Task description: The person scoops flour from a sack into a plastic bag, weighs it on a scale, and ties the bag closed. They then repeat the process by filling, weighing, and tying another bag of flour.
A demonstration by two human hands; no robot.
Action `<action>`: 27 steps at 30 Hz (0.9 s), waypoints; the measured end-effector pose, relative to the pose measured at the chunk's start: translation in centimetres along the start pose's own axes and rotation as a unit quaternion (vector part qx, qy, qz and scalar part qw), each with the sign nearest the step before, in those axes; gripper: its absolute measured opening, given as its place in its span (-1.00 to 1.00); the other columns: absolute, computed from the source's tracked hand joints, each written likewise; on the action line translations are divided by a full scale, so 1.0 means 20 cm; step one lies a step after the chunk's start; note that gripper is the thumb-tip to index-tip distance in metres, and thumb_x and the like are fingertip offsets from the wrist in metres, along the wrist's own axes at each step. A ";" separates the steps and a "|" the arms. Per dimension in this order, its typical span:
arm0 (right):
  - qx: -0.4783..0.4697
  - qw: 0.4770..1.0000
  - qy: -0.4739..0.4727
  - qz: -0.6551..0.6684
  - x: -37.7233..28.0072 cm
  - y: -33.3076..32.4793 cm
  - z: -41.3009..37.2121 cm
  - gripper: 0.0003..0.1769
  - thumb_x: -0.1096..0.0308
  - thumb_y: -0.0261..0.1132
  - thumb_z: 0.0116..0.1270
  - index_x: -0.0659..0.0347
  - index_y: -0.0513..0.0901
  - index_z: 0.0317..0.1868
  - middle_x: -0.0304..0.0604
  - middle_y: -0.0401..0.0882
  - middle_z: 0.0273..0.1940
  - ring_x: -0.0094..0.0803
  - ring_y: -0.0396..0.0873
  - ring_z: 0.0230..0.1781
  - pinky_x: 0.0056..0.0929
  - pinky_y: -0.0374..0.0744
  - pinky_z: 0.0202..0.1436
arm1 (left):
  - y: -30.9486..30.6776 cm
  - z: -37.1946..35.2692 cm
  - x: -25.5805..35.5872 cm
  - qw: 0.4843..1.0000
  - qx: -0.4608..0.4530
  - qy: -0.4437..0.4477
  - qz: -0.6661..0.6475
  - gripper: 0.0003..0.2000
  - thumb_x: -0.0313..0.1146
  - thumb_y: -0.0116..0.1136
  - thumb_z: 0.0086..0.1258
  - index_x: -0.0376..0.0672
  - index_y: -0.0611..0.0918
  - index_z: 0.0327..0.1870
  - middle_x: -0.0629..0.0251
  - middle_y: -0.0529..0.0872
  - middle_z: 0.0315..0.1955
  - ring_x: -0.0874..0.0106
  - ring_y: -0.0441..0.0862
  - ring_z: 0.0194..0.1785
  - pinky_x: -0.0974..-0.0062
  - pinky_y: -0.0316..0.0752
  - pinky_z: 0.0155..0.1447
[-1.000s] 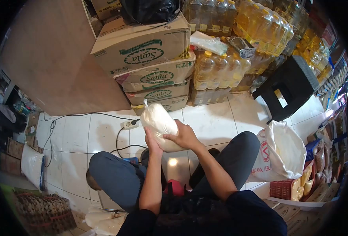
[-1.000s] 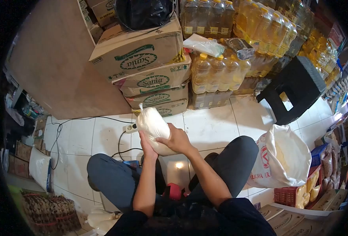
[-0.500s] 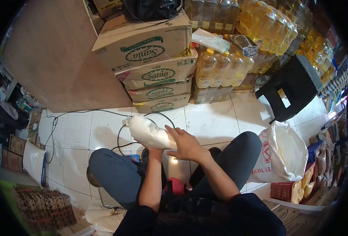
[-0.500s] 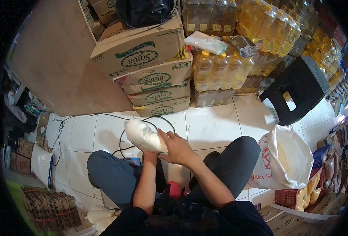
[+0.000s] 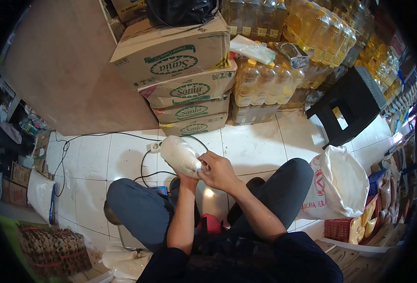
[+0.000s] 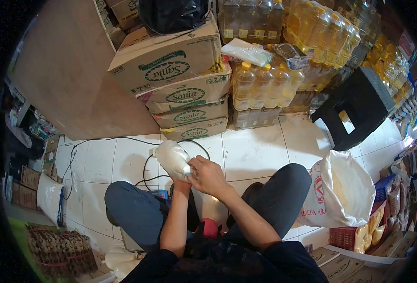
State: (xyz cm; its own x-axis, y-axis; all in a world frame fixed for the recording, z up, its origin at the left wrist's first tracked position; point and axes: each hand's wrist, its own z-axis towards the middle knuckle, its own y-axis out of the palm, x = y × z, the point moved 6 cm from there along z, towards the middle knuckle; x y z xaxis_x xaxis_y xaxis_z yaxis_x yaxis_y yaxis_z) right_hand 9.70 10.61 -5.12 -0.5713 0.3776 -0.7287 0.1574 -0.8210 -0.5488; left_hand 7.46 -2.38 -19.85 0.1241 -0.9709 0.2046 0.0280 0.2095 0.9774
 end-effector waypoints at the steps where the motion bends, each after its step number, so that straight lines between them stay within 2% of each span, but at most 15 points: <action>1: 0.015 1.000 -0.001 -0.005 -0.02 0.00 0.00 -0.70 0.34 0.41 0.06 0.27 0.60 -0.21 -0.04 0.50 -0.38 -0.10 0.56 -0.43 -0.27 0.54 -0.36 | 0.04 0.00 0.00 0.992 -0.116 -0.036 -0.017 -0.29 0.42 -0.23 0.31 0.06 0.41 0.25 0.32 0.58 0.06 0.28 0.56 0.09 0.19 0.52 0.14; 3: 0.044 0.999 -0.010 -0.021 -0.05 0.01 -0.01 -0.69 0.32 0.42 0.06 0.26 0.60 -0.20 -0.04 0.51 -0.39 -0.11 0.57 -0.43 -0.27 0.54 -0.36 | 0.02 -0.01 0.02 0.986 -0.159 -0.038 -0.021 -0.29 0.44 -0.24 0.30 0.08 0.41 0.25 0.33 0.58 0.07 0.29 0.56 0.08 0.20 0.53 0.13; 5: 0.071 0.996 -0.029 -0.044 -0.06 0.03 -0.01 -0.71 0.32 0.41 0.08 0.25 0.61 -0.19 -0.04 0.52 -0.40 -0.12 0.58 -0.44 -0.27 0.54 -0.38 | -0.09 0.01 0.07 0.999 -0.014 0.030 0.003 -0.28 0.46 -0.26 0.30 0.09 0.41 0.25 0.33 0.57 0.07 0.28 0.56 0.07 0.20 0.53 0.12; 7: 0.056 0.997 -0.019 -0.044 -0.01 0.07 -0.02 -0.73 0.34 0.39 0.11 0.24 0.62 -0.19 -0.05 0.53 -0.40 -0.12 0.56 -0.47 -0.27 0.54 -0.41 | -0.10 0.01 0.09 0.992 0.101 0.050 0.050 -0.26 0.45 -0.22 0.28 0.06 0.39 0.28 0.30 0.57 0.08 0.24 0.56 0.07 0.18 0.53 0.11; 9: 0.044 0.998 -0.029 -0.038 0.04 0.10 -0.03 -0.76 0.36 0.37 0.14 0.23 0.62 -0.18 -0.05 0.53 -0.41 -0.11 0.55 -0.50 -0.28 0.53 -0.43 | -0.08 -0.01 0.10 0.983 0.166 0.053 0.063 -0.24 0.46 -0.21 0.27 0.05 0.38 0.30 0.28 0.55 0.10 0.22 0.55 0.08 0.17 0.53 0.12; 11: 0.036 0.997 -0.062 -0.025 0.09 0.12 -0.03 -0.79 0.38 0.35 0.17 0.22 0.62 -0.18 -0.05 0.52 -0.42 -0.11 0.54 -0.52 -0.29 0.53 -0.46 | -0.01 -0.03 0.09 0.982 0.174 0.043 0.053 -0.22 0.48 -0.22 0.26 0.04 0.37 0.31 0.26 0.54 0.11 0.22 0.55 0.08 0.17 0.53 0.12; 14: 0.020 0.998 -0.049 -0.021 0.07 0.09 -0.03 -0.74 0.33 0.39 0.16 0.24 0.62 -0.17 -0.07 0.53 -0.43 -0.16 0.55 -0.53 -0.33 0.53 -0.45 | 0.09 -0.04 0.08 0.982 0.170 0.049 0.073 -0.19 0.50 -0.24 0.24 0.03 0.38 0.29 0.25 0.56 0.07 0.21 0.57 0.04 0.18 0.55 0.08; 17: 0.032 0.999 -0.021 -0.002 -0.04 0.02 0.00 -0.64 0.25 0.45 0.11 0.25 0.61 -0.13 -0.08 0.54 -0.39 -0.22 0.56 -0.53 -0.38 0.55 -0.44 | -0.01 0.00 0.09 0.993 0.099 0.024 0.063 -0.18 0.51 -0.23 0.22 0.01 0.39 0.27 0.24 0.59 0.01 0.22 0.60 -0.03 0.20 0.58 0.02; 18: 0.001 1.000 0.015 -0.011 -0.06 0.01 0.00 -0.53 0.16 0.49 0.06 0.25 0.60 -0.10 -0.06 0.56 -0.33 -0.23 0.59 -0.48 -0.38 0.58 -0.37 | 0.00 0.01 0.10 0.995 0.077 0.016 0.067 -0.18 0.52 -0.23 0.22 0.00 0.40 0.26 0.24 0.60 -0.01 0.23 0.61 -0.06 0.22 0.59 0.00; 19: 0.000 0.999 0.023 -0.025 -0.06 0.01 0.00 -0.52 0.14 0.48 0.07 0.26 0.59 -0.08 -0.06 0.55 -0.34 -0.20 0.59 -0.46 -0.35 0.58 -0.35 | 0.00 0.01 0.10 0.996 0.055 0.007 0.072 -0.18 0.52 -0.23 0.21 0.00 0.40 0.25 0.24 0.60 -0.03 0.24 0.62 -0.08 0.23 0.60 -0.03; 21: -0.006 0.998 0.038 -0.051 -0.05 0.02 -0.01 -0.48 0.10 0.46 0.08 0.26 0.58 -0.04 -0.06 0.54 -0.35 -0.13 0.60 -0.43 -0.29 0.59 -0.31 | -0.02 0.00 0.13 0.986 0.115 0.043 0.110 -0.18 0.51 -0.26 0.24 -0.01 0.38 0.28 0.23 0.59 0.02 0.24 0.60 -0.03 0.24 0.57 0.02; 23: 0.019 0.998 0.014 -0.063 -0.02 0.04 -0.02 -0.65 0.20 0.42 0.14 0.26 0.61 -0.17 -0.03 0.52 -0.38 -0.03 0.58 -0.39 -0.24 0.55 -0.32 | 0.00 -0.01 0.15 0.970 0.171 0.069 0.157 -0.17 0.48 -0.31 0.29 -0.04 0.33 0.34 0.20 0.56 0.10 0.24 0.58 0.07 0.25 0.53 0.12; 25: 0.023 0.998 0.021 -0.054 0.04 0.07 -0.02 -0.74 0.26 0.39 0.17 0.27 0.61 -0.26 -0.02 0.52 -0.40 0.01 0.56 -0.39 -0.20 0.53 -0.33 | 0.07 -0.02 0.16 0.957 0.197 0.093 0.192 -0.17 0.46 -0.34 0.32 -0.07 0.29 0.37 0.18 0.52 0.16 0.23 0.54 0.15 0.25 0.47 0.20; 26: 0.034 0.998 0.027 -0.053 0.07 0.08 -0.02 -0.83 0.35 0.37 0.17 0.28 0.60 -0.36 -0.01 0.52 -0.40 0.02 0.56 -0.39 -0.16 0.51 -0.34 | 0.04 -0.01 0.15 0.960 0.184 0.076 0.196 -0.15 0.45 -0.36 0.34 -0.12 0.27 0.39 0.17 0.48 0.21 0.24 0.48 0.21 0.26 0.41 0.27; 27: 0.024 0.998 0.034 -0.053 0.07 0.08 -0.02 -0.80 0.32 0.38 0.16 0.29 0.60 -0.35 0.01 0.54 -0.39 0.02 0.56 -0.38 -0.18 0.51 -0.33 | 0.04 -0.01 0.14 0.960 0.183 0.066 0.199 -0.15 0.45 -0.36 0.34 -0.12 0.27 0.39 0.16 0.48 0.21 0.24 0.49 0.21 0.26 0.41 0.27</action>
State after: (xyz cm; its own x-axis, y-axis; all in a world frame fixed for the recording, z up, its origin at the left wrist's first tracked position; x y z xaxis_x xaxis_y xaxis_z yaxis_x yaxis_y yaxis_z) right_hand 9.40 10.02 -7.18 -0.5270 0.4897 -0.6946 0.0602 -0.7937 -0.6053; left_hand 8.09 -4.91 -18.49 0.1779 -0.7937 0.5816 -0.3961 0.4833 0.7807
